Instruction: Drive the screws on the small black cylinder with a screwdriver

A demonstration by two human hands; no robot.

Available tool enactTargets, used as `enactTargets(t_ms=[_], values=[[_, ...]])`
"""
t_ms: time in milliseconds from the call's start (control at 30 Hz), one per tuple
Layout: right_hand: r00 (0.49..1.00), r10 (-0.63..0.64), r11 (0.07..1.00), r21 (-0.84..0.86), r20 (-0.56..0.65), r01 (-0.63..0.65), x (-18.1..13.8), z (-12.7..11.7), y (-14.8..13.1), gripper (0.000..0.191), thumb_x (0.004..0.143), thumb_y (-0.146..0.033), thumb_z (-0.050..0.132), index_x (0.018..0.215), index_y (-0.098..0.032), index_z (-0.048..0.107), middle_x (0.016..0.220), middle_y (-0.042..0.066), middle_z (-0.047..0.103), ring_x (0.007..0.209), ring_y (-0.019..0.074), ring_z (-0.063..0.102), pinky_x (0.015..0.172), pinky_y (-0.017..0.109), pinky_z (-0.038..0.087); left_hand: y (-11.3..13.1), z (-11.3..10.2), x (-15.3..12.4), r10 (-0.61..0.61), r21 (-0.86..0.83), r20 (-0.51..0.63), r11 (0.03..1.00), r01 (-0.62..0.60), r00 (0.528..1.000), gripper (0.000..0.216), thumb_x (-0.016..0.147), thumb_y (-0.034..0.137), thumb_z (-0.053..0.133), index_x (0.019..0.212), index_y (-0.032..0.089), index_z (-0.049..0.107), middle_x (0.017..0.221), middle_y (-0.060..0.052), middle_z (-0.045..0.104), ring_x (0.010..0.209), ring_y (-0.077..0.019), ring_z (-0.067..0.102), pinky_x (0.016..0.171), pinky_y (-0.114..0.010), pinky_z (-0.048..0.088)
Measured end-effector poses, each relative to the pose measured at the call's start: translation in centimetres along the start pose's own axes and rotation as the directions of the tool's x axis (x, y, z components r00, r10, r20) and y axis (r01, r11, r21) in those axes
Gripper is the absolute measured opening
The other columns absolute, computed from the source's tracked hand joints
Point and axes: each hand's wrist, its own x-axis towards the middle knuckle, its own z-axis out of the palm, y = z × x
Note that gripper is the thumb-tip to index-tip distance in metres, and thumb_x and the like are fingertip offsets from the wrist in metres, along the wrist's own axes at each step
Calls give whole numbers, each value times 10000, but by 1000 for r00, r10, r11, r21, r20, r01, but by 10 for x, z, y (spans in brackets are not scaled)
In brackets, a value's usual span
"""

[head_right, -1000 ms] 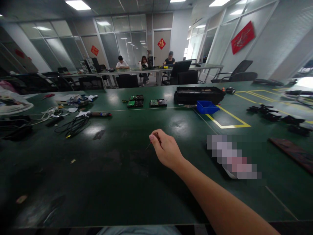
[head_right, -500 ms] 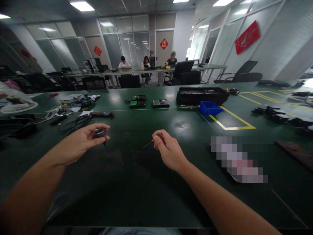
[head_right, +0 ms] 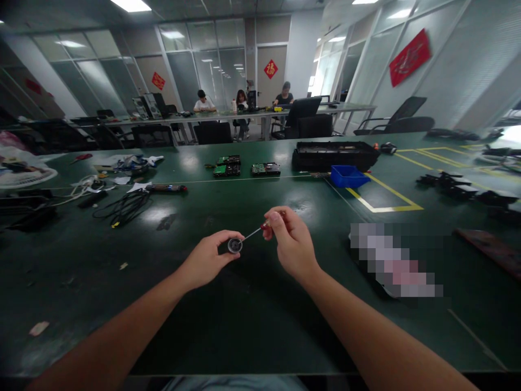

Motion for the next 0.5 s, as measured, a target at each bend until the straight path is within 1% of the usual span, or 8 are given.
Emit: enactTargets(t_ms=[67, 133, 267, 367, 500], values=[[999, -29, 993, -117, 20, 31, -2, 0, 1, 208, 994, -396, 514, 967, -219, 620, 705, -16, 625, 642, 139, 613, 634, 297, 493, -3, 2, -1, -6, -5, -29, 1000, 5, 1000, 342, 797, 102, 708, 1104, 249, 681, 1131, -4, 690, 1072, -195, 619, 974, -329, 457], [998, -48, 978, -200, 38, 54, -4, 1, 2, 200, 1003, -393, 499, 995, -225, 607, 706, -18, 626, 658, 144, 623, 648, 304, 491, -5, 4, -1, -4, -4, -40, 1000, 4, 999, 354, 788, 109, 723, 1112, 242, 676, 1132, -8, 692, 1073, -199, 620, 971, -326, 459], [995, -83, 947, -308, 48, 94, -7, 0, 1, 191, 1010, -385, 485, 994, -228, 592, 725, -14, 637, 669, 144, 628, 649, 302, 486, -8, 4, -1, 34, 4, -54, 999, -34, 998, 322, 794, 129, 734, 1091, 244, 688, 1116, -5, 693, 1070, -197, 621, 972, -325, 457], [994, -103, 933, -342, 42, 112, -6, -2, 0, 184, 1014, -377, 475, 997, -229, 583, 740, -12, 644, 678, 143, 627, 654, 299, 486, -11, 3, 0, 57, 5, -72, 998, -57, 996, 376, 803, 138, 735, 1151, 267, 678, 1162, -3, 681, 1109, -195, 610, 1007, -335, 442], [993, -95, 945, -308, 68, 112, -5, -3, 0, 191, 1015, -380, 465, 994, -229, 580, 760, -6, 656, 692, 147, 643, 664, 303, 501, -14, 2, 0, 83, 25, -79, 996, -81, 993, 403, 812, 145, 730, 1190, 273, 671, 1194, -10, 671, 1133, -198, 602, 1032, -350, 435]])
